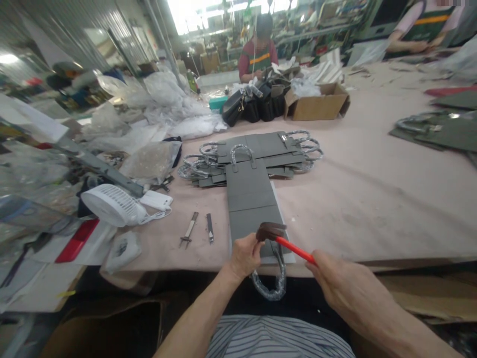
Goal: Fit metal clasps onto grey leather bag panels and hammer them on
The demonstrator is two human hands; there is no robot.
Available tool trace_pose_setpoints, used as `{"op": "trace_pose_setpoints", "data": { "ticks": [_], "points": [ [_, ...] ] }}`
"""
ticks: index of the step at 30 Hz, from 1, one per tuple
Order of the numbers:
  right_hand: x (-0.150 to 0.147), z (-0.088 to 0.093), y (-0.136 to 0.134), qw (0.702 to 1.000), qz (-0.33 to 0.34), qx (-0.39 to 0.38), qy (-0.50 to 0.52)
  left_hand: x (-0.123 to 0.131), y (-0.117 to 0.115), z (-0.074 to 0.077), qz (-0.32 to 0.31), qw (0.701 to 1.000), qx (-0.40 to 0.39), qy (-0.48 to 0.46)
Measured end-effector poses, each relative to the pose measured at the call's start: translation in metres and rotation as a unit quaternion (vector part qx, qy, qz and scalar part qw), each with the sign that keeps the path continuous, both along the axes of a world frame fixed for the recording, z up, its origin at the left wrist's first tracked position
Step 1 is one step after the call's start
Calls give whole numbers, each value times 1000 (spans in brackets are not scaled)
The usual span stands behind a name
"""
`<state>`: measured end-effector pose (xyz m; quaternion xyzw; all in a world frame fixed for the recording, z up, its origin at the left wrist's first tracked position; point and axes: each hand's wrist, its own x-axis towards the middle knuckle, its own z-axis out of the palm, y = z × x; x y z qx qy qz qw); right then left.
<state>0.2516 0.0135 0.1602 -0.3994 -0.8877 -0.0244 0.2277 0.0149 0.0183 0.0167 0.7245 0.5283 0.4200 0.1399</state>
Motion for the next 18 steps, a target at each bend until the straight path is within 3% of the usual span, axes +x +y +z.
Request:
{"op": "trace_pose_setpoints", "data": {
  "ticks": [5,8,12,18],
  "points": [
    [-3,5,1,995,-54,2,83,0,-1,2,7,1000,-11,-2],
    [-1,-9,-6,997,-42,-18,64,0,0,1,5,1000,-4,3],
    [13,-37,-6,981,-99,-169,-11,2,-1,2,6,1000,2,-8],
    [39,-72,35,916,-193,-350,32,3,0,5,12,1000,-6,-6]
  ]
}}
